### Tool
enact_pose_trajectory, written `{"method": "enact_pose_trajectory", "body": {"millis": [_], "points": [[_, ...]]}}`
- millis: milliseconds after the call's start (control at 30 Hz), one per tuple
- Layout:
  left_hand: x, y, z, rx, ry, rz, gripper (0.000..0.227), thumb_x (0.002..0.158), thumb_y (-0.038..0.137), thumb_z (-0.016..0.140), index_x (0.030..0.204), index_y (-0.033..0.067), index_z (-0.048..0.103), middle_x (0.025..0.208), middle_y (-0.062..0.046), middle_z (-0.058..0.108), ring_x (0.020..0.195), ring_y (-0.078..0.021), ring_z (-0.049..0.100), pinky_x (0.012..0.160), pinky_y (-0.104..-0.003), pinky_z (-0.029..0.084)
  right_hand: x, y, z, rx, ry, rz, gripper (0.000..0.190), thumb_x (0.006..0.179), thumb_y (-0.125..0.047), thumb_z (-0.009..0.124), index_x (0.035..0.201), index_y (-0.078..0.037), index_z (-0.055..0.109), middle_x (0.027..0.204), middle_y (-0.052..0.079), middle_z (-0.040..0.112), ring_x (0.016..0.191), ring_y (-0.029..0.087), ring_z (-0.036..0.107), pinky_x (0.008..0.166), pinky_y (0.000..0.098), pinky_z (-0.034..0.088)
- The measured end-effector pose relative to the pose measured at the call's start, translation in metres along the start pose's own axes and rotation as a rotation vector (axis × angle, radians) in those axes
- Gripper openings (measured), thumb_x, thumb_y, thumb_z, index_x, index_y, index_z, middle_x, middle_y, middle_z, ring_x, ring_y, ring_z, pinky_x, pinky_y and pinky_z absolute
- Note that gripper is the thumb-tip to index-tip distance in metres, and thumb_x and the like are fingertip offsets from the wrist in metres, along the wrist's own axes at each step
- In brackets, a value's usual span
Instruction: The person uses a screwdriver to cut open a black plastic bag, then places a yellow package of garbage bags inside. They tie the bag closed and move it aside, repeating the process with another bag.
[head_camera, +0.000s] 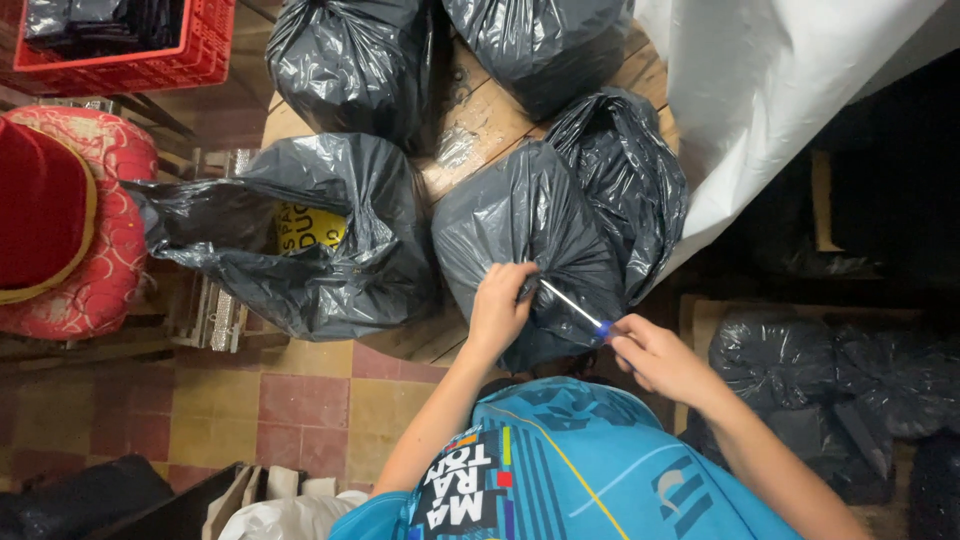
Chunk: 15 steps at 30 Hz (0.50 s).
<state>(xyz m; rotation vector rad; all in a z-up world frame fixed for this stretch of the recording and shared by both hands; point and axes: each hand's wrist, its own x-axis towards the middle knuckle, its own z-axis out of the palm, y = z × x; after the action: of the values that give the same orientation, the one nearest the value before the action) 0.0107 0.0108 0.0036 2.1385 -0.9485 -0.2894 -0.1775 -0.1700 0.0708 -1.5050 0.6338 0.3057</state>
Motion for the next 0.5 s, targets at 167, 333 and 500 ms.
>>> {"method": "enact_pose_trajectory", "body": {"millis": [167, 333, 500], "points": [[0.010, -0.018, -0.009, -0.115, 0.062, -0.049, 0.026, 0.089, 0.012, 0.069, 0.114, 0.0180, 0.068, 0.101, -0.004, 0.070, 0.098, -0.0265, 0.063, 0.089, -0.038, 0.051, -0.008, -0.019, -0.045, -0.081, 0.110, -0.006, 0.029, 0.097, -0.011, 0.048, 0.115, 0.008, 0.060, 0.062, 0.017, 0.059, 0.032, 0.019, 0.052, 0.027, 0.0284, 0.037], [0.012, -0.008, -0.015, -0.270, -0.011, -0.075, 0.025, 0.088, 0.009, 0.070, 0.112, 0.0159, 0.068, 0.102, -0.006, 0.070, 0.102, -0.0295, 0.063, 0.092, -0.040, 0.051, 0.081, 0.015, -0.061, -0.198, 0.295, -0.061, 0.034, 0.106, -0.029, 0.045, 0.123, -0.001, 0.055, 0.076, 0.017, 0.064, 0.050, 0.027, 0.063, 0.039, 0.0365, 0.048], [0.006, -0.007, -0.011, -0.321, -0.026, -0.197, 0.026, 0.082, 0.015, 0.077, 0.108, 0.0175, 0.070, 0.098, -0.006, 0.072, 0.103, -0.0299, 0.066, 0.093, -0.042, 0.051, 0.222, 0.072, -0.074, -0.729, 0.519, -0.011, 0.038, 0.099, -0.029, 0.054, 0.133, -0.010, 0.052, 0.120, 0.021, 0.065, 0.108, 0.041, 0.066, 0.090, 0.0541, 0.051]]}}
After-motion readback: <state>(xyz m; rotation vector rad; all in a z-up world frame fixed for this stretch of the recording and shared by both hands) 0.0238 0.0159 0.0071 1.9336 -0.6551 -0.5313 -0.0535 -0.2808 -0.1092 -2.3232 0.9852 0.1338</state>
